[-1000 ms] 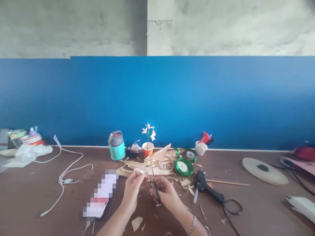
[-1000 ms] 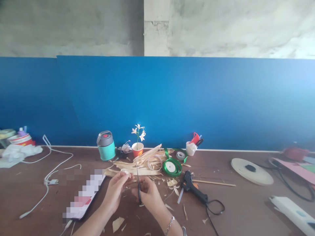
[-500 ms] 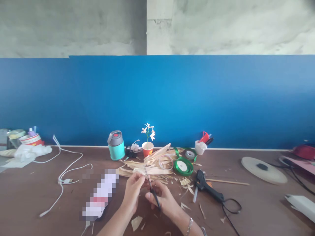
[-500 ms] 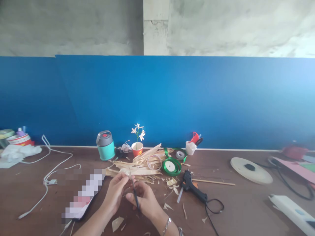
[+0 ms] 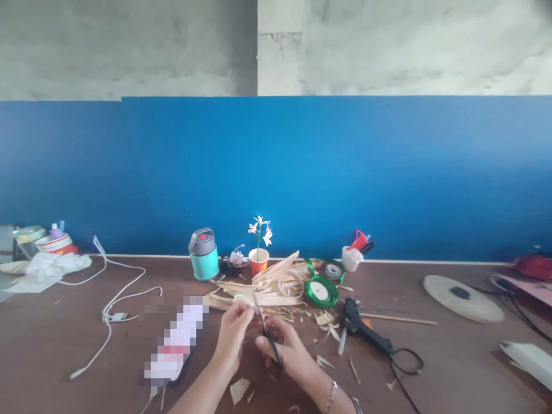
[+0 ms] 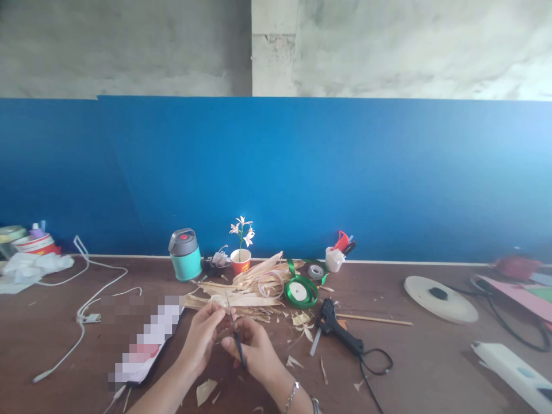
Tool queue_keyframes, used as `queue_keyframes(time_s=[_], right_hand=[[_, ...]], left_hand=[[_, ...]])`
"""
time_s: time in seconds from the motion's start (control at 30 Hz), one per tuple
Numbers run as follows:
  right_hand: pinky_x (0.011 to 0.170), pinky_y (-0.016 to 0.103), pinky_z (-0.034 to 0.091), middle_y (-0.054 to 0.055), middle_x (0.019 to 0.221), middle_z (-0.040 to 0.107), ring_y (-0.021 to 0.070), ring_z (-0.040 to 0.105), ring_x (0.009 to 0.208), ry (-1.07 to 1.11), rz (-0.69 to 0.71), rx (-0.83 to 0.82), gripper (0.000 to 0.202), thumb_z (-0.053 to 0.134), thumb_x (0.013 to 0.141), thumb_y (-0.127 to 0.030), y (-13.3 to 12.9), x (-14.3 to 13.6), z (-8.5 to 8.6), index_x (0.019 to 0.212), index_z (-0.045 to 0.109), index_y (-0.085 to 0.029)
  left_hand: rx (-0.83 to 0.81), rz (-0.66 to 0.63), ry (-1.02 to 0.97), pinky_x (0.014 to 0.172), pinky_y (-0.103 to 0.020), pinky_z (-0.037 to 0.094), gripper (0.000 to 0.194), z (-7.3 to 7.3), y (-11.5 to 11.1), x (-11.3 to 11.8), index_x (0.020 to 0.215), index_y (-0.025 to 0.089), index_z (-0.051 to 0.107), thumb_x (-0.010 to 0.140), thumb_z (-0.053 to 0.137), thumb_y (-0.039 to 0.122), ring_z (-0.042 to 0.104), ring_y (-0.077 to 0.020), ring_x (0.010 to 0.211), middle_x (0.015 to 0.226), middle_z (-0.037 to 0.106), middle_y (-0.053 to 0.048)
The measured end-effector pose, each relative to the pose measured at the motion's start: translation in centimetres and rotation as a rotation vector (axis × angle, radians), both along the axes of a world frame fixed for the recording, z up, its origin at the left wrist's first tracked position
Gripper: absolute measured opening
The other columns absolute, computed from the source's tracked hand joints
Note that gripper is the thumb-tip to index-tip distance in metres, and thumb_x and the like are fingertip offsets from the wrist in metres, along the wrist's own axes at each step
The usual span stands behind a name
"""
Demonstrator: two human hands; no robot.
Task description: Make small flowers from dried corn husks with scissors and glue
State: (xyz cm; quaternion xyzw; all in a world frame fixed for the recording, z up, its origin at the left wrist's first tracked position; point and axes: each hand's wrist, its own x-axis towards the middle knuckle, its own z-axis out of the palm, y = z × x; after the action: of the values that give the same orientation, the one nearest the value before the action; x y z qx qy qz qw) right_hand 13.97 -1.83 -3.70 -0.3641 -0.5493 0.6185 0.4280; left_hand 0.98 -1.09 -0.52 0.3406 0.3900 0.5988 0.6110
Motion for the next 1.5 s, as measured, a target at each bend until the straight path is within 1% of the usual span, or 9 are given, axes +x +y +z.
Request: queue_keyframes(time_s=[0.1,0.27,0.5,0.77,1.1,1.27,1.5], right_hand=[[0.039,0.018,0.041,-0.006,0.058,0.05,0.0051,0.043,0.043,0.009,0.016,-0.005,0.053,0.075,0.059,-0.058,0.0,0.0,0.0,0.082,0.051,-0.017],[0.04,0.018,0.042,-0.006,0.061,0.05,0.0063,0.045,0.047,0.003,-0.008,-0.007,0.054,0.077,0.057,-0.057,-0.1,-0.1,0.1,0.081,0.052,-0.017],[0.037,0.017,0.038,-0.007,0.057,0.049,0.0042,0.041,0.042,-0.02,-0.015,-0.009,0.053,0.075,0.058,-0.058,0.1,0.0,-0.2,0.081,0.051,-0.016],[0.033,0.015,0.031,-0.008,0.051,0.05,0.0035,0.039,0.036,-0.038,-0.009,-0.044,0.054,0.074,0.058,-0.06,0.0,0.0,0.3,0.079,0.049,-0.017],[0.031,0.014,0.032,-0.01,0.048,0.046,0.0023,0.036,0.034,0.0,-0.007,-0.048,0.052,0.076,0.058,-0.057,0.2,0.1,-0.4,0.078,0.049,-0.017],[0.03,0.014,0.028,-0.01,0.049,0.048,0.002,0.036,0.033,-0.016,-0.009,-0.059,0.053,0.076,0.057,-0.057,0.2,0.2,0.0,0.078,0.05,-0.017],[0.031,0.015,0.026,-0.01,0.047,0.047,0.0026,0.036,0.033,-0.006,0.007,-0.06,0.052,0.077,0.056,-0.056,0.1,0.2,0.4,0.077,0.05,-0.017]], left_hand=[[0.006,0.0,0.0,0.059,-0.028,0.047,0.024,-0.1,0.0,0.0,0.055,0.018,0.049,0.063,0.071,0.026,0.061,-0.0167,0.059,0.065,0.066,-0.002],[0.008,-0.012,0.006,0.06,-0.028,0.047,0.024,-0.1,-0.1,-0.1,0.055,0.018,0.049,0.063,0.071,0.026,0.061,-0.0168,0.06,0.065,0.066,-0.002],[0.005,-0.006,0.026,0.06,-0.029,0.047,0.024,0.2,-0.1,-0.1,0.054,0.018,0.049,0.064,0.07,0.027,0.061,-0.0174,0.061,0.065,0.067,-0.004],[-0.004,-0.038,-0.001,0.061,-0.028,0.048,0.026,0.5,0.0,-0.3,0.054,0.018,0.049,0.062,0.073,0.028,0.062,-0.0173,0.062,0.066,0.068,-0.003],[-0.024,-0.081,-0.007,0.062,-0.027,0.047,0.028,0.3,0.4,-0.9,0.055,0.018,0.048,0.062,0.073,0.028,0.063,-0.0164,0.062,0.068,0.069,-0.003],[-0.021,-0.094,-0.003,0.062,-0.027,0.047,0.026,0.6,0.3,-1.0,0.055,0.017,0.05,0.063,0.073,0.027,0.063,-0.0164,0.061,0.069,0.069,-0.002],[-0.02,-0.147,-0.027,0.063,-0.027,0.047,0.024,0.6,0.3,-1.2,0.057,0.017,0.052,0.063,0.073,0.027,0.064,-0.0167,0.061,0.069,0.069,-0.002]])
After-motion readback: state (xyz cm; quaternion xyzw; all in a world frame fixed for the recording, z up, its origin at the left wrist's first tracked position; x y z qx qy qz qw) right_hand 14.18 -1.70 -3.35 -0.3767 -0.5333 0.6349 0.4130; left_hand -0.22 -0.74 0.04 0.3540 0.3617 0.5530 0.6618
